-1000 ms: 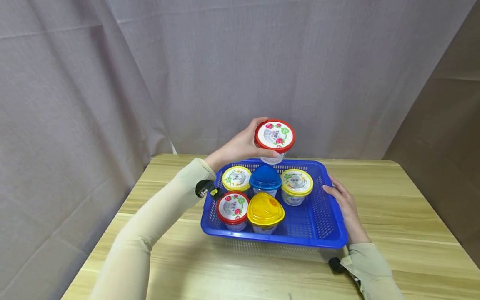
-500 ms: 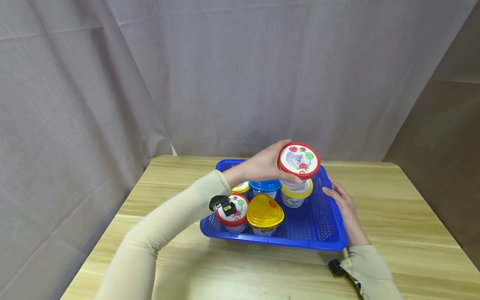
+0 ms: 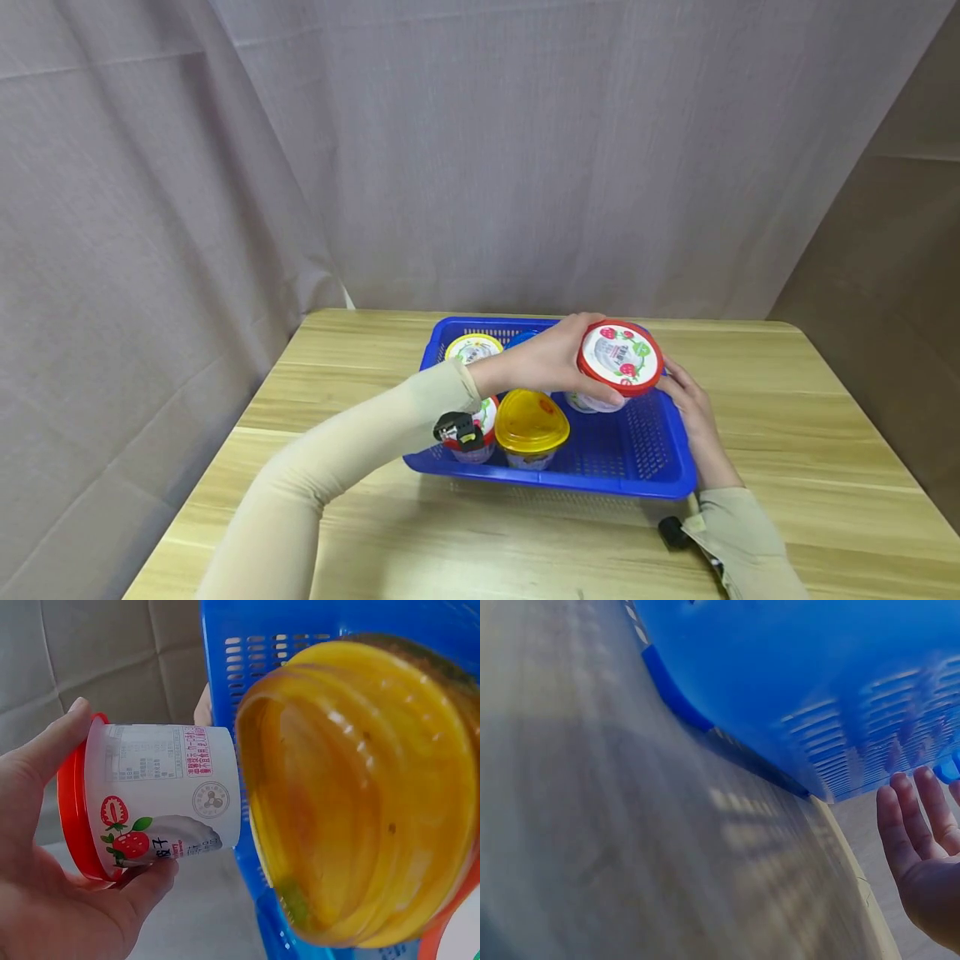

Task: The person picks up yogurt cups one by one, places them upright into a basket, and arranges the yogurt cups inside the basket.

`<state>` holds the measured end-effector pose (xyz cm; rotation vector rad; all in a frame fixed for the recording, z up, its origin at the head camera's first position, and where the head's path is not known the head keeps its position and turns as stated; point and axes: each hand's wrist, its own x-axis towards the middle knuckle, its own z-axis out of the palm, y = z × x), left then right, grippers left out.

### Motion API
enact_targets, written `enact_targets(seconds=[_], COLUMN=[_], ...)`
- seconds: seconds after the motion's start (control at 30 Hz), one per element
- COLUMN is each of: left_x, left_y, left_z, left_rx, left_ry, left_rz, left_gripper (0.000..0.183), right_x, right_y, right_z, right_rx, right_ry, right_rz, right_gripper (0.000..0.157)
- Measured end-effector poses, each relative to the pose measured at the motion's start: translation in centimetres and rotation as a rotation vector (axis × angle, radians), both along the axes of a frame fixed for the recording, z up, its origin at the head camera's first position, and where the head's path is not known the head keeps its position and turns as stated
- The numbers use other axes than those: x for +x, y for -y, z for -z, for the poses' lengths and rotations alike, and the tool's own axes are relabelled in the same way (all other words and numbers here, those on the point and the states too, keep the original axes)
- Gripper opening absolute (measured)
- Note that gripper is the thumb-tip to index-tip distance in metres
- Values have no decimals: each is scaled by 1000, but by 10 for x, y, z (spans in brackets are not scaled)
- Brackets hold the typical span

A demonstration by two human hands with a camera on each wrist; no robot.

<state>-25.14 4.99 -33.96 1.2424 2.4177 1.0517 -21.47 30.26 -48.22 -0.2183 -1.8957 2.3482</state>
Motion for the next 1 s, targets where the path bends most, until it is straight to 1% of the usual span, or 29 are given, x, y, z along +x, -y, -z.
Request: enact_targets(seconds=[0.1,0.2,0.4,0.57,0.67,0.73,0.83,0.93,1.0], left_x=[3,6,10,12,14,15,17,19,21], left_y=[-1,-2,-7,-9,-10,-10,-10,-10,-10], left_z=[5,10,19,20,21,23,27,30,31], left_rx=[-21,-64,-127,-130,-127,-130,-149,-183,-198], left_ry=[4,-7,-49,-60,-50,-43,-29,-36,-41], left_rz=[2,2,18,50,71,81,89,91,94], left_gripper=[101,102,108,107,104,103,103,103,103], right_x=[-1,-2,1,2,2,2,2,2,2], right_y=[0,0,-4,-5,-4,-4,-3,-1,-1], right_z=[2,2,3,6,5,4,1,-2,-4], right_rx=[-12,-22,-6,13,25,39,57,67,77], right_ry=[-29,-52,-46,-99,-109,-89,-34,32,61], right_rz=[1,0,-25,-22,-16,-10,0,3,4], right_gripper=[25,26,28,28,31,35,47,60,65])
